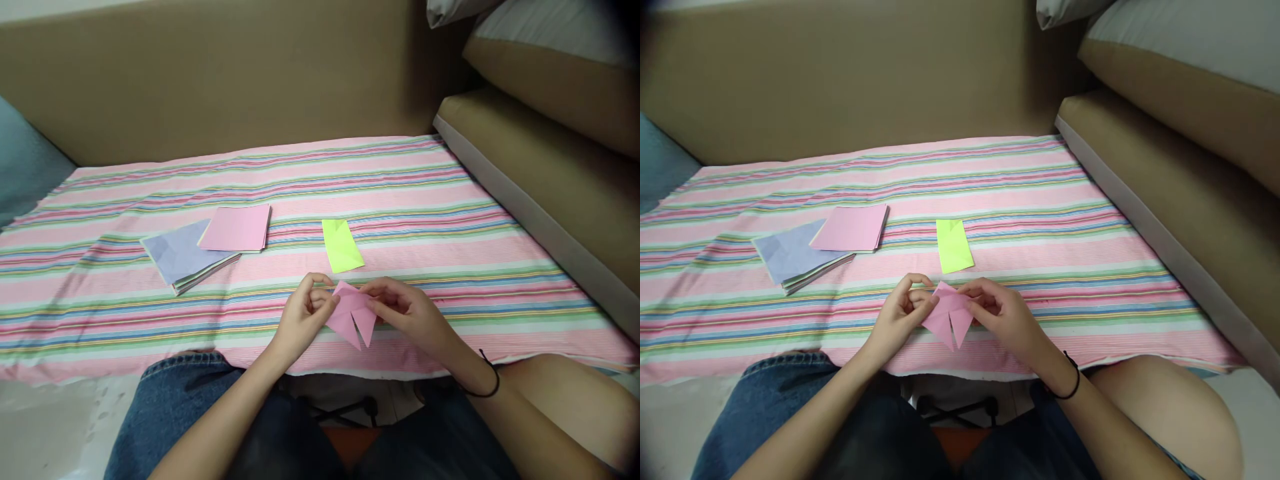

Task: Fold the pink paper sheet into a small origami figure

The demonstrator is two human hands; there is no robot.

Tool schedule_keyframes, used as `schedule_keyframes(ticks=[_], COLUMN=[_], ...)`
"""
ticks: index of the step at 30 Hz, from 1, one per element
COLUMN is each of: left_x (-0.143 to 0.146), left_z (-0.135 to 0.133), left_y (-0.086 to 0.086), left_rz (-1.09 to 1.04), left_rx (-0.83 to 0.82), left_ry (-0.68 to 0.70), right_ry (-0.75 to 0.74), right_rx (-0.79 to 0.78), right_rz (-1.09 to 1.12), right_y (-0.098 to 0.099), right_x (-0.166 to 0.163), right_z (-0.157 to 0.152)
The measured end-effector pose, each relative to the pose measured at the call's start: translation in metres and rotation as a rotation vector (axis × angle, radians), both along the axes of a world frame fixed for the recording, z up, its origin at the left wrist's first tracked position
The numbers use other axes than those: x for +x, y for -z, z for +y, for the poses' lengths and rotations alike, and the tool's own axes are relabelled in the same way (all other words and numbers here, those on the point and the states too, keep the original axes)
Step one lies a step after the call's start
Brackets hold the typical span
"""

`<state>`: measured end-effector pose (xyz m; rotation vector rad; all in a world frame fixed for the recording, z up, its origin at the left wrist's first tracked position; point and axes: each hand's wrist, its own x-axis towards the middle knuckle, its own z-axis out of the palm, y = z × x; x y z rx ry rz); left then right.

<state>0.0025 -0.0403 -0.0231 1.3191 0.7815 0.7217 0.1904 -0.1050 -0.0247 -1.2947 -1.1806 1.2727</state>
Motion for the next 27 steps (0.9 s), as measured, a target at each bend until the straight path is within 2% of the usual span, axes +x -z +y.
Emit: schedule_keyframes(ticks=[9, 13, 18, 21, 24, 27], left_x=[-0.0006, -0.0007, 0.0011, 0.0026, 0.0032, 0.0038], left_z=[-0.002, -0.0021, -0.0042, -0.0058, -0.005, -0.0026], left_y=[-0.0001, 0.0015, 0.0051, 0.0062, 0.0039, 0.0007], left_rz=[0.016, 0.096, 0.219, 0.211, 0.167, 0.104], left_rx=[-0.006, 0.019, 0.063, 0.09, 0.04, -0.089], left_ry=[0.045, 0.051, 0.136, 0.093, 0.055, 0.062], right_ry=[-0.067, -0.082, -0.122, -0.12, -0.121, -0.043], right_rx=[0.012, 0.001, 0.022, 0.021, -0.003, -0.028], right_rz=[-0.083, -0.068, -0.151, -0.198, -0.216, -0.172], right_y=[0.0005, -0.002, -0.0036, -0.0027, -0.0004, 0.0024], right_x=[-0.0009, -0.0005, -0.0041, -0.0069, -0.0056, -0.0013], right_z=[-0.0007, -0.0003, -0.002, -0.0022, 0.0004, 0.0041])
